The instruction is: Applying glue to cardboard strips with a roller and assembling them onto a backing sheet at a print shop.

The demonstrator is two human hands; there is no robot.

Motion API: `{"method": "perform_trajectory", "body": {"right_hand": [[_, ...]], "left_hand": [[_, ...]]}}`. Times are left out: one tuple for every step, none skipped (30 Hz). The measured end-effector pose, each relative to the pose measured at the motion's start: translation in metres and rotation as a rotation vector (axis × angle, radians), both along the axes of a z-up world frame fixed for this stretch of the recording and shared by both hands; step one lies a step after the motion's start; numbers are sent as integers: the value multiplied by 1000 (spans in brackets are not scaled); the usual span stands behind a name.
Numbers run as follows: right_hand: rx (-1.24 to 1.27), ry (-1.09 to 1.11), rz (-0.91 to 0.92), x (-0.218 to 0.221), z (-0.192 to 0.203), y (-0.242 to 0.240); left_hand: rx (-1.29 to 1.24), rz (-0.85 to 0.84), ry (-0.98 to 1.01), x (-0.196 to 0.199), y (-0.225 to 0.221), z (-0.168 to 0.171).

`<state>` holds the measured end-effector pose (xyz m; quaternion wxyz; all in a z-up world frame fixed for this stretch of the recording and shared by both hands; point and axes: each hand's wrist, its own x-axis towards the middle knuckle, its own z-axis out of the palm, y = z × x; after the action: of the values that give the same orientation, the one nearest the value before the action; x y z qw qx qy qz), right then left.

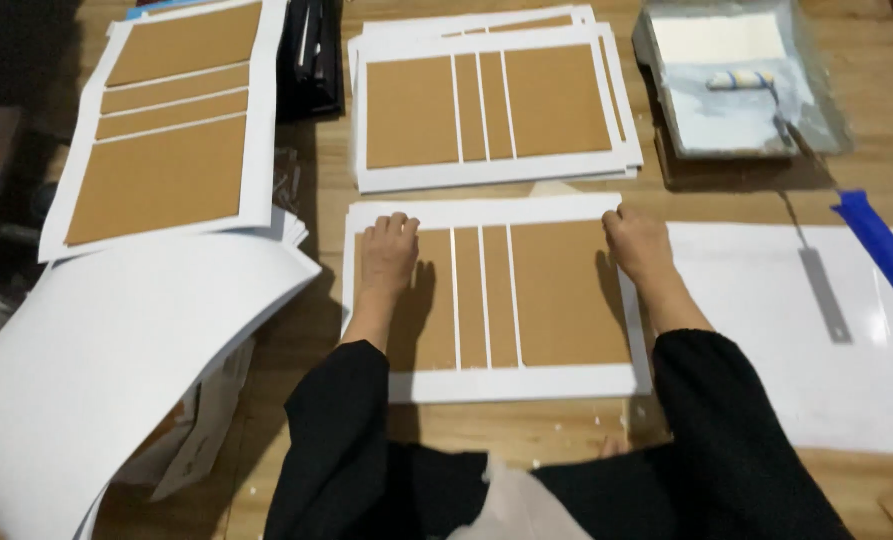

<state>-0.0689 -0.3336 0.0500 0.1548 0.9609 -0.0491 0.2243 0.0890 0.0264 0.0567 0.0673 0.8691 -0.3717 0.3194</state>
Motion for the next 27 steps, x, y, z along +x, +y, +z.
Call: {"method": "perform_trajectory", "body": {"right_hand": [[-6, -10, 9, 20, 5, 0], [-43, 156, -40, 37, 7, 4], [-81, 322, -90, 53, 8, 7], [-77, 324, -85, 71, -11, -4], [-129, 204, 1, 89, -31, -15], [-181, 89, 88, 101, -51, -26], [-178, 98, 94, 114, -48, -27], [-225, 72, 91, 123, -46, -26], [-273, 45, 88, 130, -44, -25], [-268, 56, 93, 139, -54, -34], [-280, 67, 100, 146, -62, -43], [-294, 74, 103, 153, -70, -52], [-290, 80, 103, 155, -71, -56], [-281, 96, 147, 155, -70, -59], [-271, 111, 192, 155, -68, -62], [-265, 120, 193, 151, -67, -60], [-236, 181, 171, 147, -64, -57], [-214, 232, 151, 147, -57, -57], [-216, 233, 153, 148, -53, -54], [-207, 250, 141, 148, -49, -50], [-198, 268, 129, 147, -44, -46], [-202, 263, 126, 146, -46, -45], [-220, 249, 99, 144, -47, -44], [-243, 226, 69, 145, -45, -45], [-252, 213, 63, 147, -38, -40], [-283, 171, 40, 145, -34, -33], [-313, 130, 17, 142, -30, -25]], "left_hand": [[-6, 9, -10, 17, -8, -9], [100, 42, 16, 32, -12, -19], [206, 75, 44, 46, -17, -31], [211, 79, 46, 63, -21, -37], [288, 82, 51, 79, -25, -45], [363, 83, 62, 90, -29, -55], [366, 86, 73, 101, -34, -53], [335, 70, -23, 109, -39, -52], [302, 54, -118, 115, -42, -51], [307, 54, -107, 126, -44, -58], [310, 35, -147, 135, -46, -64], [310, 13, -192, 146, -48, -69], [313, 10, -185, 152, -47, -73], [342, -33, -124, 158, -45, -76], [370, -76, -62, 163, -43, -78], [375, -79, -52, 161, -41, -76], [426, -104, -22, 159, -38, -72], [473, -124, -1, 161, -37, -66], [471, -122, 1, 160, -38, -67], [472, -107, 7, 159, -40, -67], [472, -92, 14, 157, -41, -66], [468, -93, 8, 156, -40, -69], [439, -79, -38, 154, -39, -71], [405, -65, -93, 155, -40, -71], [397, -65, -108, 155, -44, -65], [416, -21, -116, 149, -44, -62], [435, 22, -123, 144, -44, -60]]}}
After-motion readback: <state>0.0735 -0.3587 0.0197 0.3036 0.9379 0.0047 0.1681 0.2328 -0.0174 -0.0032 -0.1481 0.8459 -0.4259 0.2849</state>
